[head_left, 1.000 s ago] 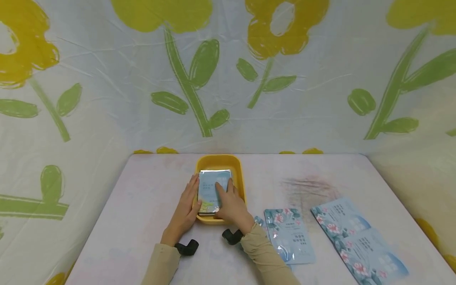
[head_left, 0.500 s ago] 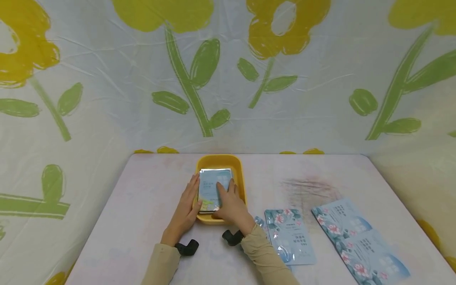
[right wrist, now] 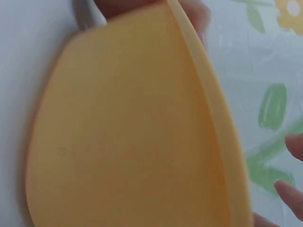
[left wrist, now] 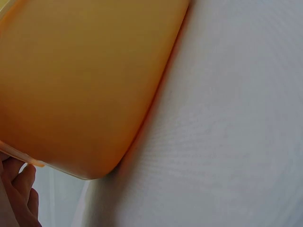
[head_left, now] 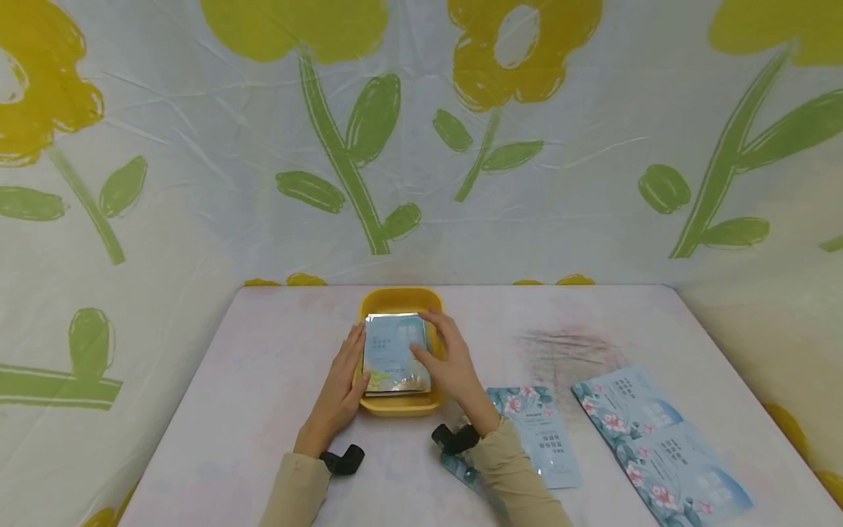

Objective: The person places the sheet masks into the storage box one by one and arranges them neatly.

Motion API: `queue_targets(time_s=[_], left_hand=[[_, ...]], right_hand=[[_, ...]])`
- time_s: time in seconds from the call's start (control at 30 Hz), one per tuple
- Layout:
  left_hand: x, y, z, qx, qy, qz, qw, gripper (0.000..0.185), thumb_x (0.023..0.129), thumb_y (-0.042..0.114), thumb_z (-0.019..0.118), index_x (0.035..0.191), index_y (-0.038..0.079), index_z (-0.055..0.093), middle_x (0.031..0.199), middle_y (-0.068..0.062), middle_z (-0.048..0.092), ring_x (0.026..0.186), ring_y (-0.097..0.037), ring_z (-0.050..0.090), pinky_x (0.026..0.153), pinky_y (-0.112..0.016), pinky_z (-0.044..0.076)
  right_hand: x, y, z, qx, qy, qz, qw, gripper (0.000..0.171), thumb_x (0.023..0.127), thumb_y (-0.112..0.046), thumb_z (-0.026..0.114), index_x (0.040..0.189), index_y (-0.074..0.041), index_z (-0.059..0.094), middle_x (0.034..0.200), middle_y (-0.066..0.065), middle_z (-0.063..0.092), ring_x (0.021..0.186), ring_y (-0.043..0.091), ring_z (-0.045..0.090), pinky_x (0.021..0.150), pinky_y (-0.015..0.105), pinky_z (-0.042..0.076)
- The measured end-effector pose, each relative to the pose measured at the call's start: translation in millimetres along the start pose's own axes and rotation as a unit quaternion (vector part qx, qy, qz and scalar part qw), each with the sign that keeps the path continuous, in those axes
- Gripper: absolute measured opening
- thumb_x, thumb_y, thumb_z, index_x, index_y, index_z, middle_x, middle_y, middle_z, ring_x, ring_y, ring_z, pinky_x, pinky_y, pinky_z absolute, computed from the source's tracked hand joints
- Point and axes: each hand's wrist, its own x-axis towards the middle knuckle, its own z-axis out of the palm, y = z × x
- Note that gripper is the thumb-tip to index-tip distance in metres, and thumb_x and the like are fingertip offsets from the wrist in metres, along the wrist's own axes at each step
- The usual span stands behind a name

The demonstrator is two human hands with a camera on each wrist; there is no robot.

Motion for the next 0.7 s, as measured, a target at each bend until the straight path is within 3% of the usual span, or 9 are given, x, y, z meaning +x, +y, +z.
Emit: queue_targets(time_s=[0.13,0.33,0.43,0.57,0.7], left_hand=[[-0.6,1.0,0.0,-0.003,-0.002,-0.005,1.0000,0.066,0.095,0.009,0.048,0.155,-0.004,0.024,0.163,-0.017,0.019,0.151,-0.033,0.012,0.123,-0.044,0.008],[-0.4,0.2,0.4,0.002,-0.005,-0.009,0.9999,0.065,0.096,0.012,0.047,0.155,-0.003,0.023,0.164,-0.015,0.018,0.151,-0.033,0.012,0.123,-0.042,0.007],[-0.5,1.4,0.0,0.004,-0.007,-0.014,0.9999,0.065,0.097,0.013,0.046,0.156,-0.002,0.023,0.164,-0.013,0.017,0.151,-0.032,0.012,0.123,-0.041,0.007],[-0.8,3.3,0.0,0.006,-0.006,-0.016,0.9998,0.065,0.097,0.012,0.046,0.156,-0.002,0.023,0.164,-0.013,0.017,0.151,-0.032,0.012,0.123,-0.039,0.006],[-1.2,3.4,0.8,0.007,-0.002,-0.012,0.9999,0.065,0.096,0.011,0.046,0.155,-0.003,0.023,0.164,-0.015,0.018,0.151,-0.033,0.012,0.123,-0.038,0.006]], right_hand=[[1,2,-24,-0.007,0.028,-0.004,1.000,0.046,0.090,0.000,0.068,0.133,0.004,0.055,0.141,0.023,0.050,0.135,0.039,0.043,0.113,0.058,0.032],[-2,-13,-70,-0.047,0.003,0.042,0.998,0.029,0.093,0.002,0.062,0.120,0.014,0.060,0.121,0.031,0.062,0.114,0.048,0.058,0.101,0.060,0.045],[-5,-7,-90,-0.061,0.001,0.057,0.996,0.026,0.095,0.001,0.061,0.118,0.013,0.062,0.117,0.031,0.064,0.110,0.045,0.061,0.098,0.043,0.051],[-12,14,-111,-0.064,0.011,0.079,0.995,0.027,0.096,-0.001,0.059,0.120,0.012,0.061,0.118,0.030,0.064,0.111,0.041,0.061,0.089,0.015,0.047],[-20,40,-131,-0.055,0.011,0.115,0.992,0.032,0.099,-0.008,0.058,0.125,0.010,0.059,0.122,0.027,0.064,0.114,0.035,0.060,0.090,0.014,0.045]])
